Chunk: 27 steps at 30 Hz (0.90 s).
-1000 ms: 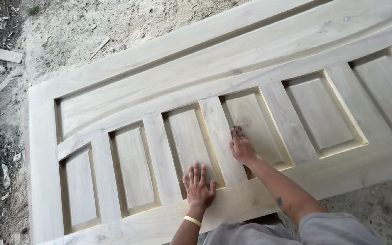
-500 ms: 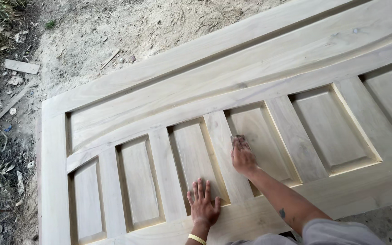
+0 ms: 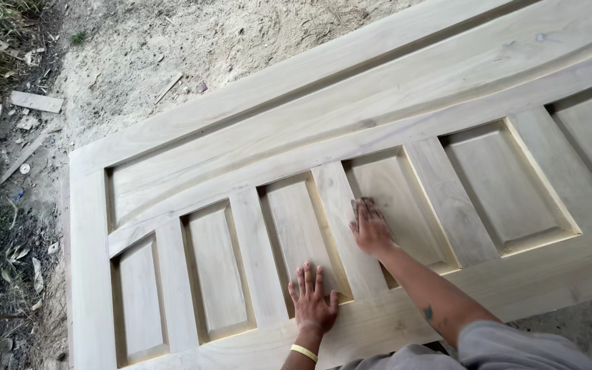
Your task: The person sands the surface of a large wooden door lying flat on the ground using a sanding block. They move the block across the raised panels and frame, working systematically from one end to the other.
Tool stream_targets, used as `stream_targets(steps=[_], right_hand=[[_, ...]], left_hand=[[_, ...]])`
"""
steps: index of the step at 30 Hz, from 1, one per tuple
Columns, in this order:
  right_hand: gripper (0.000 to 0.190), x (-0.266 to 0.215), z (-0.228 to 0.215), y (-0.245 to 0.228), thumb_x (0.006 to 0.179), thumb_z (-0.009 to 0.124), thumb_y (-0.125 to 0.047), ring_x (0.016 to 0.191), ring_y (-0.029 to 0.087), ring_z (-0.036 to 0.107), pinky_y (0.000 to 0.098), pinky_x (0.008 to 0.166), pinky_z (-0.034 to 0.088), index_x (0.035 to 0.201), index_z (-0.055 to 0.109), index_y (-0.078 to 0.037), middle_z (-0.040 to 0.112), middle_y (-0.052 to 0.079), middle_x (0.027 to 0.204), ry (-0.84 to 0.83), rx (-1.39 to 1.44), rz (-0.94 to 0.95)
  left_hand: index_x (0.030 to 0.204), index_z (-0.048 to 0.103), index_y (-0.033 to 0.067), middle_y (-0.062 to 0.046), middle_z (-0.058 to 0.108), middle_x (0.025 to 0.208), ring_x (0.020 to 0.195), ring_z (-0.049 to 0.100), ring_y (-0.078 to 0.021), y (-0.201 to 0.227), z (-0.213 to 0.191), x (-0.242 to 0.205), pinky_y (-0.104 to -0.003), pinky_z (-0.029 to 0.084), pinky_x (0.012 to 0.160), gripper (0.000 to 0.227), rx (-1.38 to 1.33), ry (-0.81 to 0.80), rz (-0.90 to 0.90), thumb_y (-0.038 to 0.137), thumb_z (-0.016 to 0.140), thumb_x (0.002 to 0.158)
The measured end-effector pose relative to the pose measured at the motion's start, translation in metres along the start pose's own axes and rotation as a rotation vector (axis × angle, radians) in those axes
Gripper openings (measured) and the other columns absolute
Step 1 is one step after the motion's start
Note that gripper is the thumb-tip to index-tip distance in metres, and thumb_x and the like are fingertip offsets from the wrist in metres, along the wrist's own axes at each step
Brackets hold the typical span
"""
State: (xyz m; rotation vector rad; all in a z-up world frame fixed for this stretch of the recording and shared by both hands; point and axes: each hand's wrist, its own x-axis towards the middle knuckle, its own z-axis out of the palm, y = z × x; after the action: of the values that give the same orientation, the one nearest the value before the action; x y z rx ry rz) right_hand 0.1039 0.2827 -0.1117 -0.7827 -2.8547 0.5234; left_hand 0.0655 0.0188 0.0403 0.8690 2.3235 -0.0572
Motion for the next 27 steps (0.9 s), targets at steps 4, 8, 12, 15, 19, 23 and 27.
stream_targets(steps=[4, 8, 12, 15, 19, 23, 27], right_hand=[[0.071, 0.137, -0.009, -0.002, 0.101, 0.045, -0.042, 0.149, 0.039, 0.028, 0.0513, 0.12, 0.019, 0.154, 0.027, 0.003, 0.034, 0.022, 0.16, 0.016, 0.021, 0.059], [0.072, 0.079, -0.005, -0.006, 0.104, 0.045, -0.041, 0.151, 0.038, 0.032, 0.0504, 0.125, 0.022, 0.158, 0.029, 0.002, 0.037, 0.023, 0.16, 0.02, 0.007, 0.108], [0.073, -0.064, -0.012, -0.005, 0.099, 0.048, -0.039, 0.151, 0.039, 0.03, 0.0553, 0.119, 0.022, 0.154, 0.028, 0.005, 0.035, 0.024, 0.159, -0.032, 0.011, 0.053], [0.072, -0.075, -0.015, -0.009, 0.101, 0.047, -0.039, 0.15, 0.04, 0.029, 0.0554, 0.12, 0.021, 0.154, 0.027, 0.006, 0.034, 0.025, 0.159, -0.061, -0.027, 0.066], [0.071, 0.037, -0.011, -0.008, 0.1, 0.049, -0.041, 0.149, 0.038, 0.034, 0.0547, 0.121, 0.025, 0.153, 0.032, 0.002, 0.04, 0.025, 0.158, 0.063, -0.009, 0.096], [0.067, 0.034, -0.001, -0.009, 0.102, 0.049, -0.034, 0.149, 0.04, 0.034, 0.0542, 0.121, 0.026, 0.155, 0.032, 0.002, 0.04, 0.028, 0.158, 0.075, 0.056, 0.082], [0.065, -0.073, -0.038, -0.011, 0.096, 0.05, -0.023, 0.149, 0.039, 0.032, 0.0525, 0.118, 0.025, 0.152, 0.031, 0.003, 0.036, 0.027, 0.159, -0.021, 0.06, 0.007]], left_hand=[[0.165, 0.006, 0.022, -0.006, -0.007, 0.173, 0.158, -0.008, -0.0263, 0.003, -0.008, 0.018, -0.055, -0.005, 0.126, 0.078, 0.01, -0.044, -0.018, 0.053, 0.037, 0.1], [0.164, 0.01, 0.0217, -0.006, -0.004, 0.173, 0.159, -0.006, -0.0259, -0.002, 0.01, 0.006, -0.054, -0.003, 0.126, 0.078, 0.012, 0.046, 0.008, 0.054, 0.039, 0.099], [0.164, 0.01, 0.0223, -0.006, -0.004, 0.173, 0.159, -0.006, -0.0261, -0.004, 0.009, 0.012, -0.055, -0.003, 0.126, 0.078, 0.001, 0.062, 0.027, 0.053, 0.039, 0.099], [0.164, 0.008, 0.022, -0.006, -0.005, 0.173, 0.158, -0.006, -0.0269, -0.002, 0.006, 0.008, -0.056, -0.002, 0.125, 0.078, 0.002, 0.058, 0.028, 0.052, 0.039, 0.099], [0.165, 0.008, 0.0225, -0.007, -0.004, 0.172, 0.158, -0.005, -0.0274, -0.004, 0.008, 0.01, -0.057, -0.002, 0.125, 0.078, 0.011, 0.075, 0.026, 0.051, 0.039, 0.099], [0.164, 0.009, 0.0223, -0.006, -0.002, 0.173, 0.159, -0.003, -0.0265, -0.008, 0.024, 0.0, -0.057, -0.001, 0.126, 0.078, -0.004, 0.126, 0.024, 0.052, 0.039, 0.099], [0.164, 0.005, 0.0237, -0.005, -0.006, 0.173, 0.159, -0.006, -0.026, -0.007, 0.012, 0.018, -0.056, -0.003, 0.126, 0.078, 0.026, 0.112, 0.039, 0.053, 0.037, 0.099]])
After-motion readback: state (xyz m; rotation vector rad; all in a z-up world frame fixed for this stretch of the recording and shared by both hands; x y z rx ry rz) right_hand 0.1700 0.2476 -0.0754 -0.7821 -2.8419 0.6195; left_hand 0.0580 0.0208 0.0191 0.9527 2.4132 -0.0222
